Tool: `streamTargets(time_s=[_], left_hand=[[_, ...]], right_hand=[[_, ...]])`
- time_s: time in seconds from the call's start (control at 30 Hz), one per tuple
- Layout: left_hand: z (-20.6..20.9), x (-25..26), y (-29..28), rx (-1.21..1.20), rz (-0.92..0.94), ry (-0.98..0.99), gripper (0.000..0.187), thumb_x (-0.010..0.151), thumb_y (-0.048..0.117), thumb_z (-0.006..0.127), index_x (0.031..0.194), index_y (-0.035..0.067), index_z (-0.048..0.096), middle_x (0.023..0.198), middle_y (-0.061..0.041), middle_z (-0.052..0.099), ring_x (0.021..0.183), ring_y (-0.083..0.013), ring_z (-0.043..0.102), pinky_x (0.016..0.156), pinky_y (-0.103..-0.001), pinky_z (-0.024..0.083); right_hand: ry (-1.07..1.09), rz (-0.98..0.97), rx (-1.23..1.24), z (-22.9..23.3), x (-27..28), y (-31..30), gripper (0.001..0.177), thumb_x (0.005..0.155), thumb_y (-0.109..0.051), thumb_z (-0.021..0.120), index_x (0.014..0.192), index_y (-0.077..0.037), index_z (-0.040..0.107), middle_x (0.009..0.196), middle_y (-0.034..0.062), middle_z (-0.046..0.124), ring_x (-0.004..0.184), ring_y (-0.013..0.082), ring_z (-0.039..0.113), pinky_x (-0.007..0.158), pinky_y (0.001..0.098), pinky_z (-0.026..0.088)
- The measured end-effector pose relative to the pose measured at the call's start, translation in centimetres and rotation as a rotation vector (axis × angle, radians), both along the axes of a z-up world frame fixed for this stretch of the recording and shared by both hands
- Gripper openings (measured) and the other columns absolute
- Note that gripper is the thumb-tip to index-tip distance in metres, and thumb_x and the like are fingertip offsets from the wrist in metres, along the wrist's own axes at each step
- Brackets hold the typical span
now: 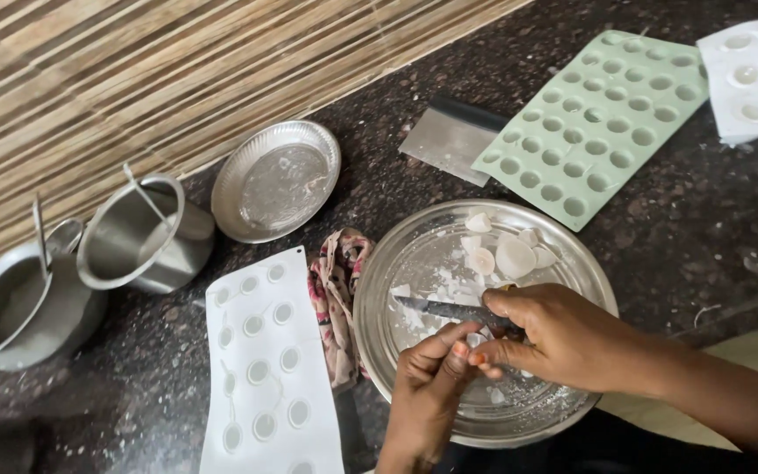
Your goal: The person cuts white wax chunks into smaller pieces with a knife over a metal plate, holding each chunk in one hand and slicing with the other, and sets cut pieces on the plate. At one point they move a mold aside before resuming cutting.
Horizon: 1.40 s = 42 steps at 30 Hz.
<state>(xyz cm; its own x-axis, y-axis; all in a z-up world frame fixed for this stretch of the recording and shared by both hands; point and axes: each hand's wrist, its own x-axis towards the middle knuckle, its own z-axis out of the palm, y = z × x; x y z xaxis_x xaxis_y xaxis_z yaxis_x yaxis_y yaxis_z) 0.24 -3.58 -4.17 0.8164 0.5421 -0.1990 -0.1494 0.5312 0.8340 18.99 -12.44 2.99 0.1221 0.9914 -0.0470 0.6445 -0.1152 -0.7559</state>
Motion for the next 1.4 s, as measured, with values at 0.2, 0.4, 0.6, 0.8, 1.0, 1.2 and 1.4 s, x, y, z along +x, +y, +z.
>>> streamTargets(time_s=[0.2,0.4,0.6,0.8,1.0,1.2,1.4], left_hand=[[0.1,1.7,-2.4,0.000,0.190,-0.080,0.034,0.099,0.017,0.065,0.125,-0.005,0.068,0.100,-0.006,0.073,0.088,-0.0172,0.070,0.084,-0.034,0.059],[-1.4,3.0,-4.3,-0.019,0.313,-0.096,0.027,0.101,0.017,0.064,0.119,-0.003,0.069,0.095,-0.007,0.074,0.084,-0.0167,0.067,0.082,-0.033,0.057],[-2.4,4.5,-4.7,-0.108,0.299,-0.145,0.022,0.102,0.015,0.064,0.115,-0.003,0.065,0.095,-0.009,0.073,0.086,-0.0174,0.068,0.081,-0.035,0.057],[-2.5,5.9,-5.2,-0.134,0.244,-0.118,0.030,0.097,0.013,0.063,0.123,-0.003,0.068,0.099,-0.011,0.075,0.087,-0.0180,0.069,0.081,-0.035,0.057],[-4.3,5.4,-4.3,-0.188,0.293,-0.195,0.027,0.097,0.008,0.064,0.121,-0.003,0.068,0.103,-0.011,0.074,0.094,-0.0184,0.070,0.089,-0.035,0.056],[-0.8,5.7,-5.2,-0.178,0.402,-0.146,0.024,0.097,0.009,0.063,0.117,-0.002,0.068,0.105,-0.009,0.075,0.098,-0.0172,0.069,0.093,-0.033,0.053],[-1.5,5.8,-6.0,-0.105,0.410,-0.193,0.022,0.100,0.010,0.062,0.116,-0.003,0.068,0.109,-0.010,0.074,0.101,-0.0183,0.068,0.096,-0.035,0.053]], right_hand=[[0.054,0.073,0.051,-1.6,0.8,0.4,0.040,0.089,-0.044,0.067,0.095,-0.005,0.061,0.067,0.0092,0.066,0.056,0.0208,0.067,0.052,0.0385,0.049],[0.017,0.142,0.136,-2.7,1.7,-0.1,0.041,0.090,-0.046,0.064,0.091,-0.005,0.059,0.063,0.0070,0.066,0.055,0.0204,0.068,0.051,0.0381,0.050],[-0.198,0.107,0.213,-2.5,3.3,-1.0,0.041,0.093,-0.043,0.067,0.088,-0.003,0.059,0.062,0.0133,0.063,0.059,0.0304,0.065,0.054,0.0453,0.048],[-0.142,0.060,0.196,-2.6,4.8,-2.8,0.038,0.093,-0.039,0.068,0.091,-0.002,0.059,0.065,0.0157,0.064,0.063,0.0348,0.067,0.056,0.0482,0.047],[-0.040,0.019,0.106,-2.5,3.4,-2.9,0.037,0.097,-0.038,0.064,0.088,-0.002,0.058,0.066,0.0162,0.066,0.063,0.0332,0.069,0.059,0.0462,0.048],[0.063,-0.057,0.199,-3.5,1.9,-2.4,0.042,0.100,-0.039,0.060,0.084,0.000,0.062,0.071,0.0150,0.071,0.066,0.0290,0.071,0.061,0.0419,0.052],[0.208,-0.083,0.190,-5.2,1.4,-2.3,0.051,0.098,-0.047,0.058,0.086,0.000,0.071,0.071,0.0124,0.073,0.064,0.0206,0.073,0.062,0.0370,0.056]])
